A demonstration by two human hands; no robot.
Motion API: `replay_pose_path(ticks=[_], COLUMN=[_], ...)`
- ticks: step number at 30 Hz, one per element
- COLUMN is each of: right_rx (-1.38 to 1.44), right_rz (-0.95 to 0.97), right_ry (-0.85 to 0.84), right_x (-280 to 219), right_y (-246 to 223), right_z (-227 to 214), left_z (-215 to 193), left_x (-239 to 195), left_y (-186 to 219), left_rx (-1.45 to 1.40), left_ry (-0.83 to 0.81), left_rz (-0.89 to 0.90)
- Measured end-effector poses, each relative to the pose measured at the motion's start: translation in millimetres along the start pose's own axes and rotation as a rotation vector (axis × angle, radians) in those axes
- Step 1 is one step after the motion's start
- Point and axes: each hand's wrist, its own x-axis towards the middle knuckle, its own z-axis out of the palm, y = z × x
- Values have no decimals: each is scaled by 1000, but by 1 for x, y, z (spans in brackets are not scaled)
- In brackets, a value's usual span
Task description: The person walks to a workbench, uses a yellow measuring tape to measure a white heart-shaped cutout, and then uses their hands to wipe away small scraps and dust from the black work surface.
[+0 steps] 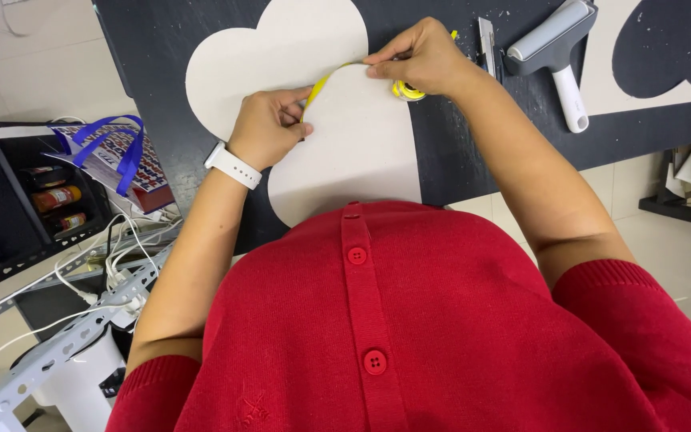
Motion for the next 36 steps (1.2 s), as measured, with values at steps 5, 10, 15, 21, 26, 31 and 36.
replay_pose_path(ticks=[5, 10, 15, 21, 26, 31, 36], right_rx=[-9, -31, -63, -74, -94, -91, -152], right_rz=[24, 19, -11, -82, -70, -119, -158], right_ry=[-26, -132, -88, -62, -53, -40, -42], right_x=[0, -7, -5, -3, -3, -5, -6], right_y=[3, -11, -5, 5, 6, 7, 11], right_z=[-5, -11, -8, -6, -6, -4, -6], left_z=[4, 12, 11, 10, 18, 37, 32], left_x=[1, 2, 3, 18, 42, 80, 93], left_y=[1, 1, 7, 3, 27, 32, 40], left_rx=[150, 246, 306, 459, 670, 378, 340], left_ry=[91, 203, 209, 159, 156, 216, 107], left_rz=[156, 312, 336, 253, 192, 556, 338])
